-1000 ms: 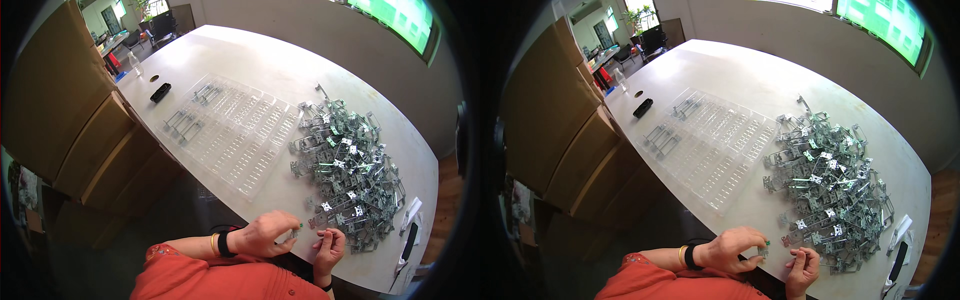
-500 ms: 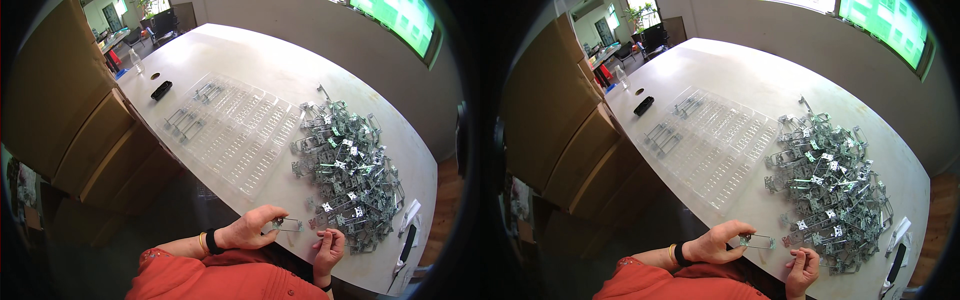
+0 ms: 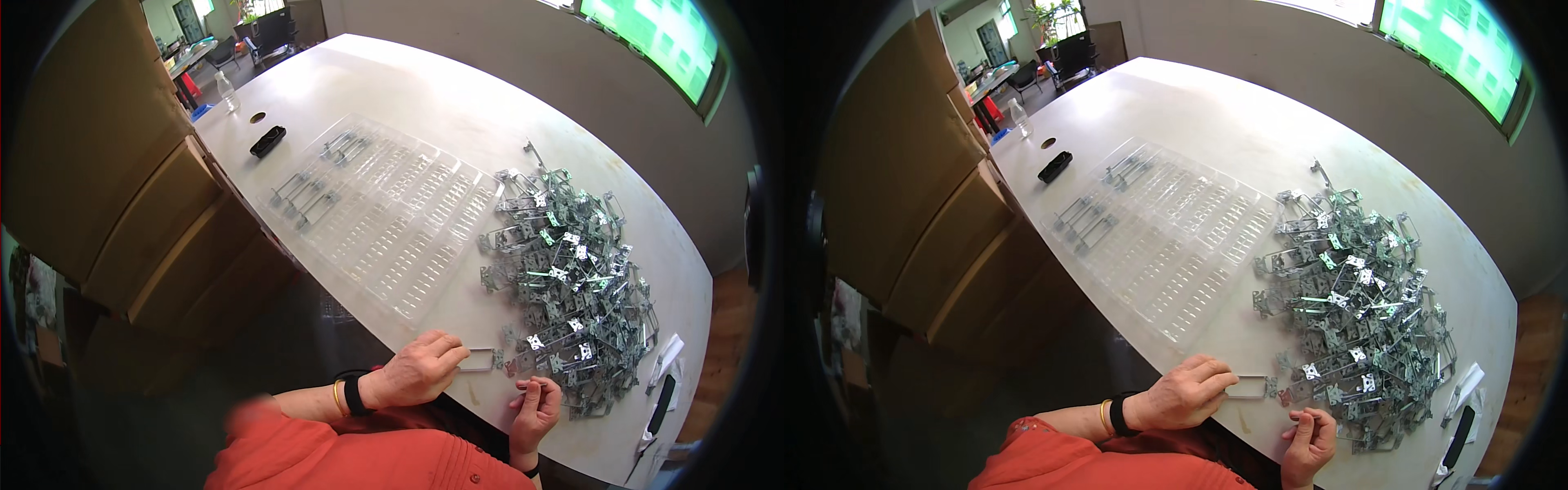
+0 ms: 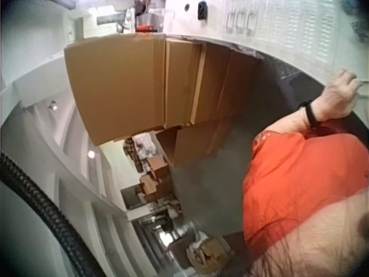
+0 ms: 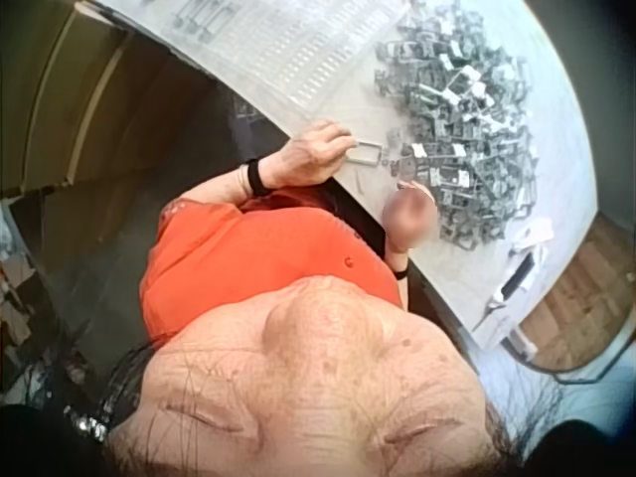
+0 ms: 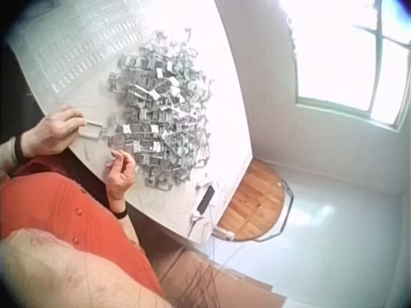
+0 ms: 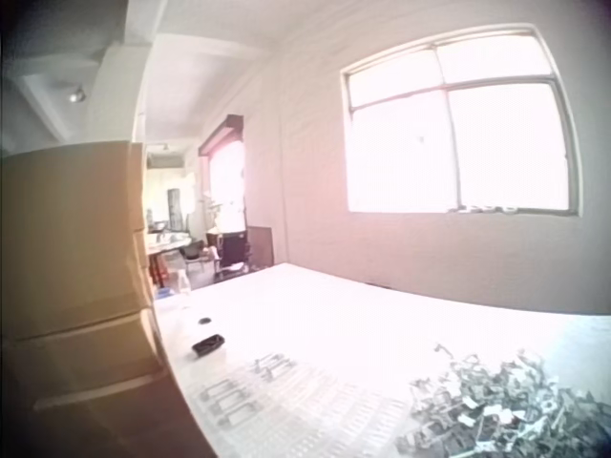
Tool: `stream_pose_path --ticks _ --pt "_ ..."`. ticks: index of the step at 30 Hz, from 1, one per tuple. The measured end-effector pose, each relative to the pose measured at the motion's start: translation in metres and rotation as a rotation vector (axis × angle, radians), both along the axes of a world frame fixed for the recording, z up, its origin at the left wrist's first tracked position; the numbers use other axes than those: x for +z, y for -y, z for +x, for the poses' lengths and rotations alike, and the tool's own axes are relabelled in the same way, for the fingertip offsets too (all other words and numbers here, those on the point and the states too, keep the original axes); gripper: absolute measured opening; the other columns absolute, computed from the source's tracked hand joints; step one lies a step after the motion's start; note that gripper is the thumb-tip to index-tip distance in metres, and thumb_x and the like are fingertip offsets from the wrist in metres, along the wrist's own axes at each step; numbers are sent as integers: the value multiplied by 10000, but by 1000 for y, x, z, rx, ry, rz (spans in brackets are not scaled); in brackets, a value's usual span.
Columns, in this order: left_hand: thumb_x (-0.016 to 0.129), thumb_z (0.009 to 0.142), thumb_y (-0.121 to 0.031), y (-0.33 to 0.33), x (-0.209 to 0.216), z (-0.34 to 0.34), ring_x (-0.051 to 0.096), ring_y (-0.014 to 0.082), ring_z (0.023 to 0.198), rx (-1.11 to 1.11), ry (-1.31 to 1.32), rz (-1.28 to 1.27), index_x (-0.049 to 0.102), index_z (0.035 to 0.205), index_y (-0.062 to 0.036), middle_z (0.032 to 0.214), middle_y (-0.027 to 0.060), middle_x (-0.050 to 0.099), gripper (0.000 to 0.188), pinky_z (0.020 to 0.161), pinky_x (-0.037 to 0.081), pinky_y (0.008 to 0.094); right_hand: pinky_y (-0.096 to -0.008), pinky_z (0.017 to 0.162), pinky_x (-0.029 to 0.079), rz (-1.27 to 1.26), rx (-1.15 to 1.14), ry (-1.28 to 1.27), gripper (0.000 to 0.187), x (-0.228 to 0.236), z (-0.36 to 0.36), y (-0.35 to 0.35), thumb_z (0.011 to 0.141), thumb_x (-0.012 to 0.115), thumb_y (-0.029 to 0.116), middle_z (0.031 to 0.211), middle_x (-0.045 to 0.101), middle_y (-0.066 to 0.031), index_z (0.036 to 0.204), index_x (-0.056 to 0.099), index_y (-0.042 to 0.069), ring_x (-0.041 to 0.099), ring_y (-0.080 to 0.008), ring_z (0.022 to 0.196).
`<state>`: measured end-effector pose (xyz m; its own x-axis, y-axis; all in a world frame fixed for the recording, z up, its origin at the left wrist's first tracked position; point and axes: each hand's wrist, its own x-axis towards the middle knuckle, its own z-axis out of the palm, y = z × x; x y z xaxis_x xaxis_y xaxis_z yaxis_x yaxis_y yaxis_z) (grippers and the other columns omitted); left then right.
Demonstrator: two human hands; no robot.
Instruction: The person assembles small metal components by hand, inserting a thin wire into two metal brackets to form a unit. The person places the assembled units into a clear plastic tray on the table. The task is performed repeatedly with a pile of loose parts on the right and the tray on the left.
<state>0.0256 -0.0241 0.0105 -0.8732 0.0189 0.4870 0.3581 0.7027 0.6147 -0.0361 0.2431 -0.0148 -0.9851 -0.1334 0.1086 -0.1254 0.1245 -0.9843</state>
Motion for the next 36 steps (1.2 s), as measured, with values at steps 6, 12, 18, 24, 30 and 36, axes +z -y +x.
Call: stream_pose_path --ticks 6,12,18,24,30,36 --pt "707 899 10 3 -5 -2 685 348 1044 -66 58 -11 664 1161 10 1113 163 701 265 901 571 437 -201 583 486 19 10 23 147 2 -2 1 1135 621 181 973 730 -75 1169 625 39 585 -52 658" --pt "688 901 8 9 -6 -5 679 359 1029 -123 95 -16 634 1146 19 1106 178 682 252 900 567 431 -197 574 480 54 4 4 129 7 0 6 1137 612 166 965 731 -66 1163 630 41 578 -46 650" --pt "700 901 -6 20 13 -1 688 359 1006 -95 70 21 640 1130 14 1080 175 685 238 873 577 436 -196 565 473 84 15 -13 112 3 -5 3 1139 603 150 951 730 -58 1150 639 45 570 -44 631" --pt "719 881 38 47 64 -3 712 353 896 54 -55 134 663 1090 -3 1002 159 696 221 796 595 422 -194 559 471 93 48 4 110 6 -8 2 1139 603 149 939 730 -56 1142 637 45 571 -45 623" --pt "717 897 38 105 97 -26 753 300 833 388 -121 86 696 1118 8 1004 182 727 224 750 598 376 -194 550 473 83 96 27 110 9 -12 0 1130 621 150 938 735 -58 1138 632 42 575 -46 621" --pt "713 894 -38 189 98 -59 763 290 794 770 -129 -45 754 1032 7 888 200 752 151 722 599 378 -200 548 481 68 157 68 116 10 -15 0 1121 641 157 939 747 -61 1131 631 41 577 -44 614"
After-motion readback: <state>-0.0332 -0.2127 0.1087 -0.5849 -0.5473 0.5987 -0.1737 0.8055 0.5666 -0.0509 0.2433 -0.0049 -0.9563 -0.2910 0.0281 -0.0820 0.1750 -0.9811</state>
